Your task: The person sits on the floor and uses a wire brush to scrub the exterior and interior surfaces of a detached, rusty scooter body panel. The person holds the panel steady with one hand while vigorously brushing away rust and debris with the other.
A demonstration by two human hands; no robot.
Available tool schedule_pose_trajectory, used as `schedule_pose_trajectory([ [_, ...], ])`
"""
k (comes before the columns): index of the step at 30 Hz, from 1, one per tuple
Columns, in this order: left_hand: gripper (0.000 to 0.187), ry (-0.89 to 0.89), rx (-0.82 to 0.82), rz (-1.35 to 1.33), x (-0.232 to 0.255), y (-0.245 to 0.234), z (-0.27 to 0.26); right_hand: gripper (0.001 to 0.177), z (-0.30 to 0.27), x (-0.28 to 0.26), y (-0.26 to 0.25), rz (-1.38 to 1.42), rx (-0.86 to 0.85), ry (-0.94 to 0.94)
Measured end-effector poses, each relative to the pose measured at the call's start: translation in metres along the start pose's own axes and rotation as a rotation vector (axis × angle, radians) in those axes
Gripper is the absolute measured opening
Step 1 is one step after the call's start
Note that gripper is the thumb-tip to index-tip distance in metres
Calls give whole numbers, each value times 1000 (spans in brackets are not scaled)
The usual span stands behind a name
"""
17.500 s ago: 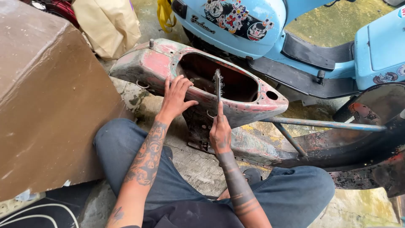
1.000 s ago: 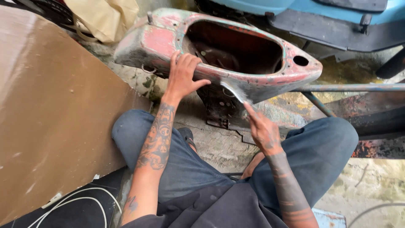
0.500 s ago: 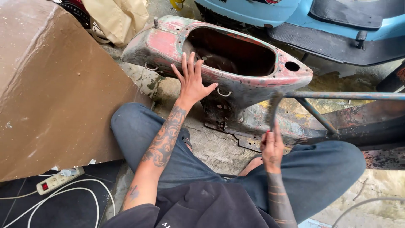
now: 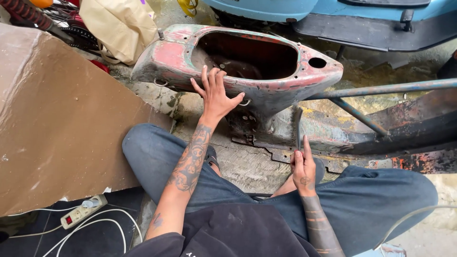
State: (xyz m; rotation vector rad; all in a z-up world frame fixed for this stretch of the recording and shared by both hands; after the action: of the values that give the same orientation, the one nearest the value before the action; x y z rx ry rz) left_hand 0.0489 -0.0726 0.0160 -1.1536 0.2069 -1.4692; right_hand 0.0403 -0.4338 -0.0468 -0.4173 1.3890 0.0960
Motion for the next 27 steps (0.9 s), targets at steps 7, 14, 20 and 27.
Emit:
schedule_pose_trajectory([
  [7,80,56,-4,57,3,-21,11,50,2,0,10,6,-17,-14],
  [14,67,312,-233,65,-71,-33,41,40,-4,-3,22,-103,-36,33],
  [20,71,332,-182,42,-95,-37,39,26,24,8,96,158,5,9],
  [27,65,271,-215,-50,-93,-38,39,25,102,46,184,-214,225,-315],
])
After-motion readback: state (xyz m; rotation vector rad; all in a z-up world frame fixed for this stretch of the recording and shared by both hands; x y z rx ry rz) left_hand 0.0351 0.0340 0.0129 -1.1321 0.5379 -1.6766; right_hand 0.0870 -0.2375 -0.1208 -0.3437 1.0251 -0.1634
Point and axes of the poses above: each hand's wrist, its own z-axis towards the middle knuckle, its own y-axis out of the palm, x = y × z, the point moved 4 cm from there along z, towards the middle knuckle, and after that the axes turned 5 degrees about -z, right-handed, at the moved point
